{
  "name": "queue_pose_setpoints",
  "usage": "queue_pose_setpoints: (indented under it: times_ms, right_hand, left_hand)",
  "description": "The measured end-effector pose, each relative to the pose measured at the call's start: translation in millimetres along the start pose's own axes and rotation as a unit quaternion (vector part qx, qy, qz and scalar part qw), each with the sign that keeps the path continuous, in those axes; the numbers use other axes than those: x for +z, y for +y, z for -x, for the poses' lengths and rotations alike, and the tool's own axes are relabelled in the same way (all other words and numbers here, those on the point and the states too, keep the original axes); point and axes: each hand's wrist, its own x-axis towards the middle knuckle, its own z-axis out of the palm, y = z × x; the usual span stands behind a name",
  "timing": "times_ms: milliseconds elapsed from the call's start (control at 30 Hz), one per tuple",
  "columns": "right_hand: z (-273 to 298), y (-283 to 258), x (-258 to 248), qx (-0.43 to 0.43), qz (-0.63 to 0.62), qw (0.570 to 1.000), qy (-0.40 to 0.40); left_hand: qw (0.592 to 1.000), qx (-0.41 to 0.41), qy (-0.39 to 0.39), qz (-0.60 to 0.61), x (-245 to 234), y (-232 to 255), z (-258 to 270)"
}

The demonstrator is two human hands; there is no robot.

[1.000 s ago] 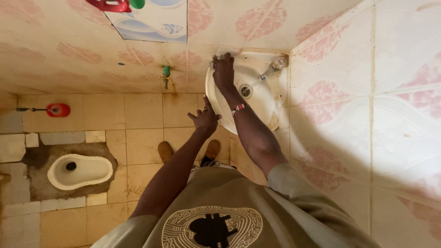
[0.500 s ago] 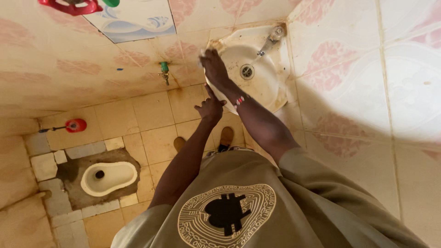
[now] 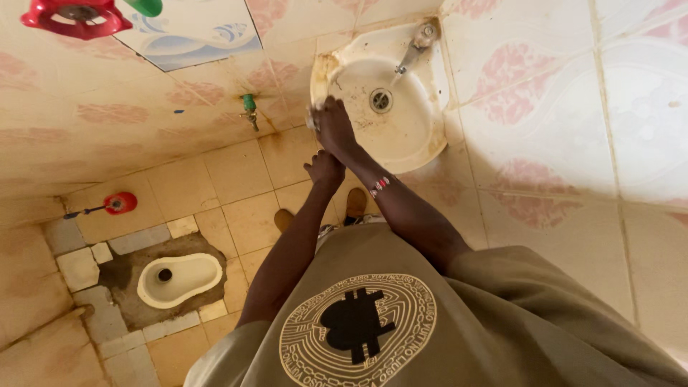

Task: The person cleans the interior of a small white sink by hand using a piece of cloth.

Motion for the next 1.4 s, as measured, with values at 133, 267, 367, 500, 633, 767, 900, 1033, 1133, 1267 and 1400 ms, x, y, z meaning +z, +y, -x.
queue_pose_setpoints:
  times_ms: [133, 267, 367, 500, 633, 767, 900, 1033, 1133, 1267, 1400]
  right_hand:
    - [-51.2, 21.1, 20.7, 0.006, 0.045, 0.996, 0.083]
    - [-100.4, 68.5, 31.8, 0.013, 0.119, 0.988, 0.097]
    - [-105.2, 71.0, 39.4, 0.048, 0.113, 0.988, 0.09]
    - [-94.4, 61.1, 54.8, 0.039, 0.219, 0.97, 0.096]
    - [-95.3, 87.8, 52.5, 0.018, 0.154, 0.983, 0.096]
    - [-94.0, 86.8, 66.4, -0.009, 0.159, 0.953, 0.258]
    - [-82.2, 91.3, 46.9, -0.091, 0.327, 0.941, 0.017]
    - [-77.5, 68.9, 32.9, 0.047, 0.047, 0.987, 0.149]
    - [-20.3, 44.1, 34.3, 0.096, -0.019, 0.988, 0.116]
    - [46.0, 60.2, -6.4, 0.1, -0.085, 0.991, 0.022]
    - [62.9, 78.5, -35.7, 0.237, -0.038, 0.946, -0.215]
  left_hand:
    - [0.991, -0.07, -0.024, 0.107, -24.5, 12.6, 11.9]
    - [0.989, -0.078, -0.032, 0.121, -64.3, 25.8, 35.4]
    - [0.99, -0.073, -0.012, 0.122, -71.6, 29.5, 40.0]
    - [0.989, -0.082, -0.003, 0.125, -70.6, 27.8, 37.9]
    - [0.988, -0.074, 0.018, 0.135, -65.0, 28.9, 36.8]
    - [0.988, -0.074, -0.004, 0.138, -64.1, 23.5, 41.1]
    - [0.991, -0.045, 0.075, 0.101, -58.6, 20.4, 31.4]
    - [0.989, -0.045, 0.062, 0.125, -58.6, 12.5, 33.3]
    - [0.983, -0.025, 0.103, 0.147, -49.2, 10.7, 35.0]
    - [0.981, -0.022, 0.108, 0.163, -46.8, 10.5, 36.8]
    - [0.979, -0.024, 0.102, 0.178, -49.0, 10.0, 39.0]
